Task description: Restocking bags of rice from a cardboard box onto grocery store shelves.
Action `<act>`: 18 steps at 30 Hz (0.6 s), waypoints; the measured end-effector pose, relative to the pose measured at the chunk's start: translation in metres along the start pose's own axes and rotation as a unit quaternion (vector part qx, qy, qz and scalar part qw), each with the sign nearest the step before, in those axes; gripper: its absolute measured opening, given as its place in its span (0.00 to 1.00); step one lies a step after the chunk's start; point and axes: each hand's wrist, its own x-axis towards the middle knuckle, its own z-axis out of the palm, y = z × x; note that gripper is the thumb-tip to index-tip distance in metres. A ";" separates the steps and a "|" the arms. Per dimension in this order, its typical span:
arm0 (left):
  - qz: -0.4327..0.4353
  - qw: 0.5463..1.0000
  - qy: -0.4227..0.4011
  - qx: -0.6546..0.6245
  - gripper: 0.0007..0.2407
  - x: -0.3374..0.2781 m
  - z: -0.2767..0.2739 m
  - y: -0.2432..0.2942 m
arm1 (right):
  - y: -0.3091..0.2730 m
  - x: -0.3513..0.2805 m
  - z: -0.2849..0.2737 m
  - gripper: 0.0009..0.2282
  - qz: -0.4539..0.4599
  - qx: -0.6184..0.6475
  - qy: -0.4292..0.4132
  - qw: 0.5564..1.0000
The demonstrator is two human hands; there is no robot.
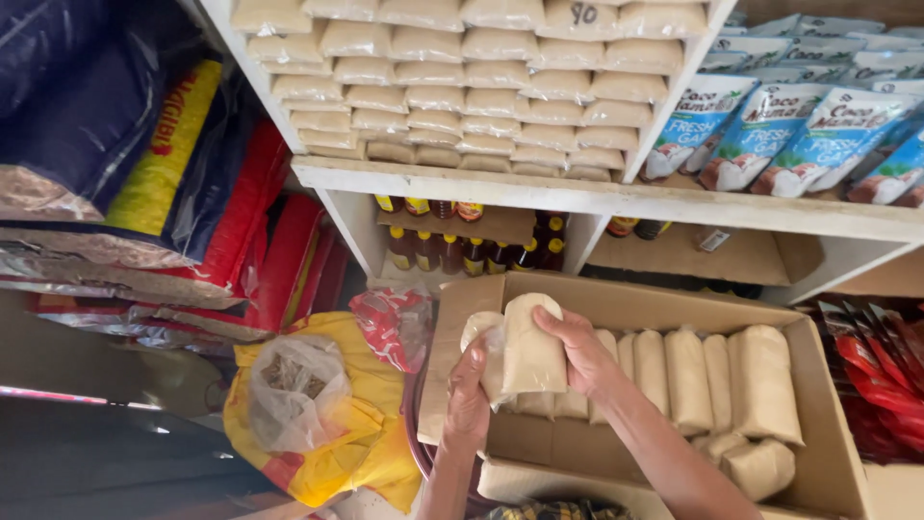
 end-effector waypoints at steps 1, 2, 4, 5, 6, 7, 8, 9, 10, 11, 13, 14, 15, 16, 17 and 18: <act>-0.003 1.000 -0.003 -0.008 0.25 0.002 0.003 0.006 | 0.001 0.008 0.001 0.21 0.002 -0.003 -0.001 1.000; 0.003 1.000 -0.004 -0.007 0.25 0.006 -0.007 0.000 | 0.000 0.013 0.005 0.21 0.000 -0.005 -0.006 1.000; -0.026 0.999 0.032 -0.020 0.22 0.012 -0.028 -0.014 | 0.000 0.023 0.011 0.20 0.016 0.010 0.002 1.000; -0.022 0.999 0.031 -0.019 0.22 0.012 -0.037 -0.015 | -0.002 0.026 0.016 0.20 0.016 0.009 -0.001 1.000; -0.027 0.998 0.047 -0.010 0.21 0.012 -0.045 -0.016 | -0.004 0.030 0.021 0.20 0.021 0.007 0.010 1.000; -0.032 0.998 0.060 -0.001 0.22 0.014 -0.053 -0.018 | -0.007 0.035 0.026 0.20 0.024 0.004 0.021 0.999; -0.027 0.998 0.057 -0.001 0.22 0.013 -0.054 -0.012 | -0.012 0.038 0.034 0.20 0.021 0.002 0.017 1.000; -0.032 0.998 0.052 -0.012 0.23 0.013 -0.054 -0.005 | -0.017 0.041 0.042 0.20 0.023 -0.006 0.016 1.000; -0.037 0.998 0.047 -0.022 0.24 0.012 -0.054 0.001 | -0.022 0.043 0.050 0.20 0.025 -0.015 0.015 0.999; -0.030 0.998 0.043 -0.023 0.24 0.014 -0.052 0.007 | -0.026 0.051 0.057 0.20 0.020 -0.019 0.009 1.000; -0.022 0.998 0.031 -0.052 0.26 0.014 -0.049 0.020 | -0.033 0.065 0.072 0.21 -0.001 -0.045 -0.009 0.999; -0.016 0.998 0.028 -0.053 0.26 0.015 -0.049 0.023 | -0.041 0.068 0.088 0.21 -0.004 -0.049 -0.013 0.999; -0.002 0.998 0.018 -0.062 0.28 0.017 -0.049 0.026 | -0.049 0.072 0.104 0.21 -0.027 -0.066 -0.026 0.997; 0.013 0.997 0.008 -0.071 0.29 0.018 -0.050 0.029 | -0.056 0.076 0.120 0.22 -0.050 -0.082 -0.039 0.995; 0.017 0.997 0.006 -0.072 0.29 0.019 -0.054 0.030 | -0.063 0.086 0.133 0.22 -0.052 -0.085 -0.042 0.994; 0.019 0.997 0.004 -0.079 0.30 0.020 -0.059 0.030 | -0.071 0.096 0.146 0.23 -0.076 -0.094 -0.057 0.991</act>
